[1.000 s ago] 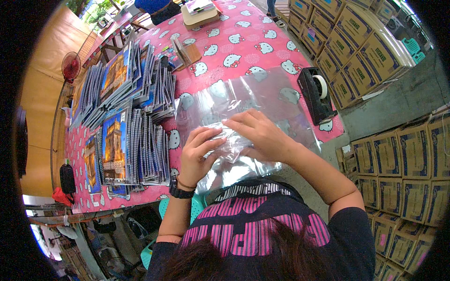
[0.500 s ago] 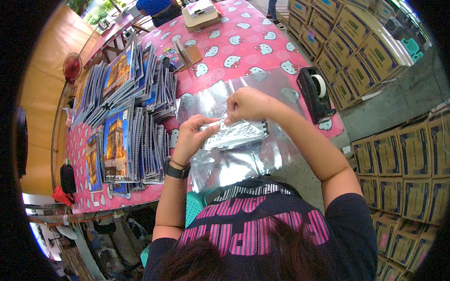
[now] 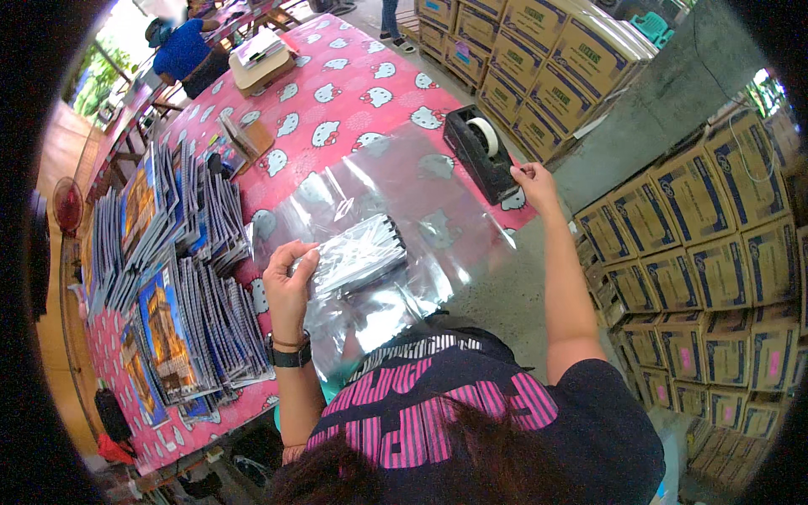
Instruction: The person packages notebooks by placing a stack of notebooks into a plastic sleeve, folding the flap, and sealing it with several pieces of tape from a dispenser.
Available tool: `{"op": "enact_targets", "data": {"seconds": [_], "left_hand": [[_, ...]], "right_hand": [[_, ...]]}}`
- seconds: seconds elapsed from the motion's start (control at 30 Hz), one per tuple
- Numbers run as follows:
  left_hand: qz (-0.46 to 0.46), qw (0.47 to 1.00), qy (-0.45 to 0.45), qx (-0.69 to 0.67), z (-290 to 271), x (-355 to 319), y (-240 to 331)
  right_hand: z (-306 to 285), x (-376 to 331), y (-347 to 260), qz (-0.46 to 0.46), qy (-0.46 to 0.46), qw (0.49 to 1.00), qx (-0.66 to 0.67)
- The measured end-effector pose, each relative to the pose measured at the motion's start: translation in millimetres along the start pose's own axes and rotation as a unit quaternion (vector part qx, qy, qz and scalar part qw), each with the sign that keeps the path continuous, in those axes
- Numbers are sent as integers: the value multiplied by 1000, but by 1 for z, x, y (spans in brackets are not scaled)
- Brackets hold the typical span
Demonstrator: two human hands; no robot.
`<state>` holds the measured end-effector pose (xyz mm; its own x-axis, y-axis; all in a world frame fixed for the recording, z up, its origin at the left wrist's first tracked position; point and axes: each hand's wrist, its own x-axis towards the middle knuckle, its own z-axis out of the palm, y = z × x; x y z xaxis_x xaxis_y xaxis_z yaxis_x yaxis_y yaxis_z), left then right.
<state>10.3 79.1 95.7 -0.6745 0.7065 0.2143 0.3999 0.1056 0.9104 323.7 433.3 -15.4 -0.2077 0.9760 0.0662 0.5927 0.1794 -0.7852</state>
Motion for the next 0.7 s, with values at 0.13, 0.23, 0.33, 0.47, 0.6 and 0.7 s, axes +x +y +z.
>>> {"op": "enact_targets", "data": {"seconds": [0.13, 0.23, 0.33, 0.47, 0.6, 0.7], "left_hand": [[-16, 1000, -8, -6, -1, -1, 0], [-13, 1000, -12, 4, -1, 1, 0], [-6, 1000, -4, 12, -6, -4, -3], [-4, 1000, -2, 6, 2, -1, -2], [-5, 1000, 7, 26, -2, -3, -4], [11, 999, 15, 36, -3, -3, -6]], "right_hand": [[3, 15, -4, 16, -48, 999, -7], [-2, -5, -20, -142, 42, 988, -52], [-18, -55, -36, -16, -4, 998, 66], [16, -71, 40, 313, -277, 756, 504], [59, -93, -125, 68, -407, 858, 305], [41, -101, -263, -223, -552, 749, 292]]}}
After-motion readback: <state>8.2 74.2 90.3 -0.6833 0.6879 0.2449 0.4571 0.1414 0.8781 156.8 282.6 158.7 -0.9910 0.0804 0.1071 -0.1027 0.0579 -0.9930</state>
